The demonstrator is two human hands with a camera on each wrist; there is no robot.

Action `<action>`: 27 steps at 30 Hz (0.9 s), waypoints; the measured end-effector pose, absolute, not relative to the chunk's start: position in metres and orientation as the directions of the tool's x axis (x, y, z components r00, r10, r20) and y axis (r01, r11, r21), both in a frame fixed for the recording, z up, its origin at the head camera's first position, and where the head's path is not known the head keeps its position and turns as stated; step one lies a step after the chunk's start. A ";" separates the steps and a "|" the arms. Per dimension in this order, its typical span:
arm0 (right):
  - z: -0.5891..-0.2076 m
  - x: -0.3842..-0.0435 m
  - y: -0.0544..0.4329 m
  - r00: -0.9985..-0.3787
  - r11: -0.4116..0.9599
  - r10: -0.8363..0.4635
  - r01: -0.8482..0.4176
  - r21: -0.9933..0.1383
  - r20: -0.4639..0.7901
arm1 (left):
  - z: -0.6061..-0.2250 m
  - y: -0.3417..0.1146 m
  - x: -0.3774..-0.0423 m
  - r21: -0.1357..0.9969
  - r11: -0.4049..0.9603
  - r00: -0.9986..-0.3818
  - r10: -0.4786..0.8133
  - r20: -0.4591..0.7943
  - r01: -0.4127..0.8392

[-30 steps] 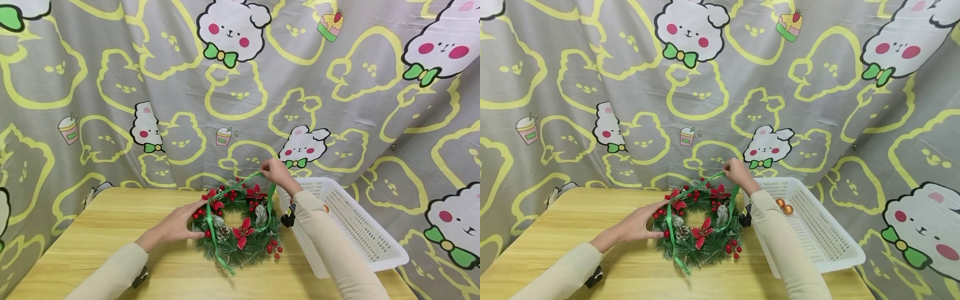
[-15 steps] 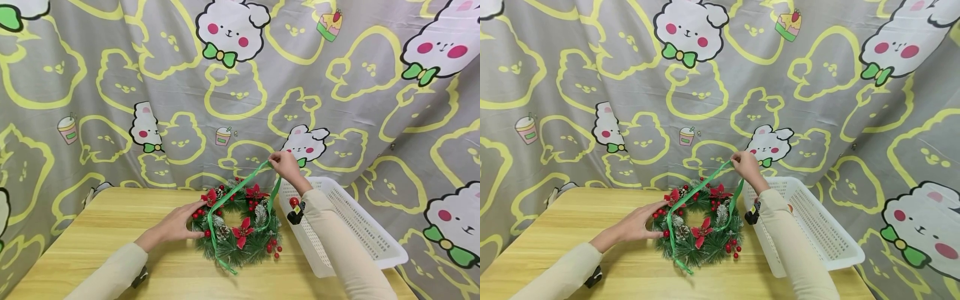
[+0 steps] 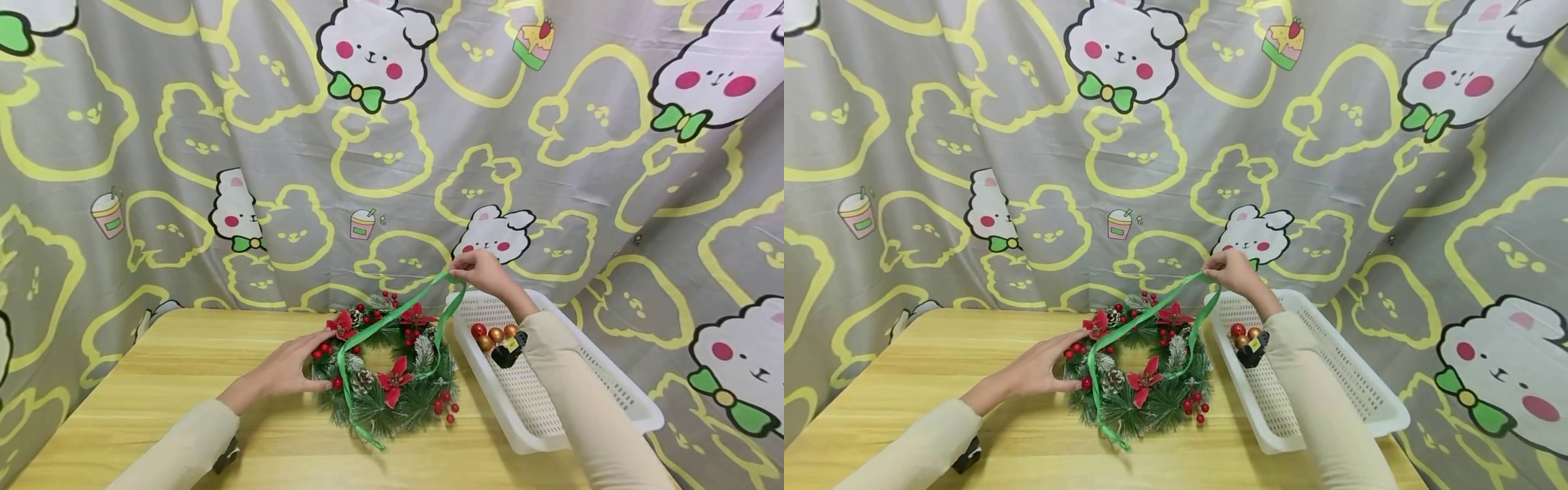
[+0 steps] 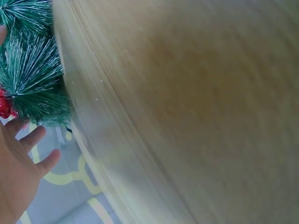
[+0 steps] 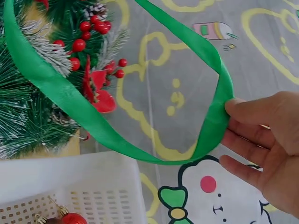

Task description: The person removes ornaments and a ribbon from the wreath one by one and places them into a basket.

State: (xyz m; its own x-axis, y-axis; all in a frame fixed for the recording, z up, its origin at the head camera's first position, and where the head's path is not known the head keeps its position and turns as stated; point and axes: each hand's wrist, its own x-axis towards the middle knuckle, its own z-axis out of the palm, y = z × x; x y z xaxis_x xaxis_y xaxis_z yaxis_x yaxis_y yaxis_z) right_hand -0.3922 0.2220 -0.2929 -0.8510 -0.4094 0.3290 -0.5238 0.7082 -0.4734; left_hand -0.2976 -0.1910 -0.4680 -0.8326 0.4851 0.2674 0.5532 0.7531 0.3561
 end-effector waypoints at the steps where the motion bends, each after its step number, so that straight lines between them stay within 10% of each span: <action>1: -0.291 -0.391 0.225 -0.852 0.699 -0.412 -0.523 -0.487 0.324 | -0.468 -0.191 -0.298 0.356 0.754 -0.833 0.484 0.267 0.552; 27: -0.294 -0.373 0.318 -0.946 0.113 -0.180 -0.292 -0.950 0.269 | -0.467 -0.190 -0.296 0.367 0.754 -0.838 0.482 0.254 0.545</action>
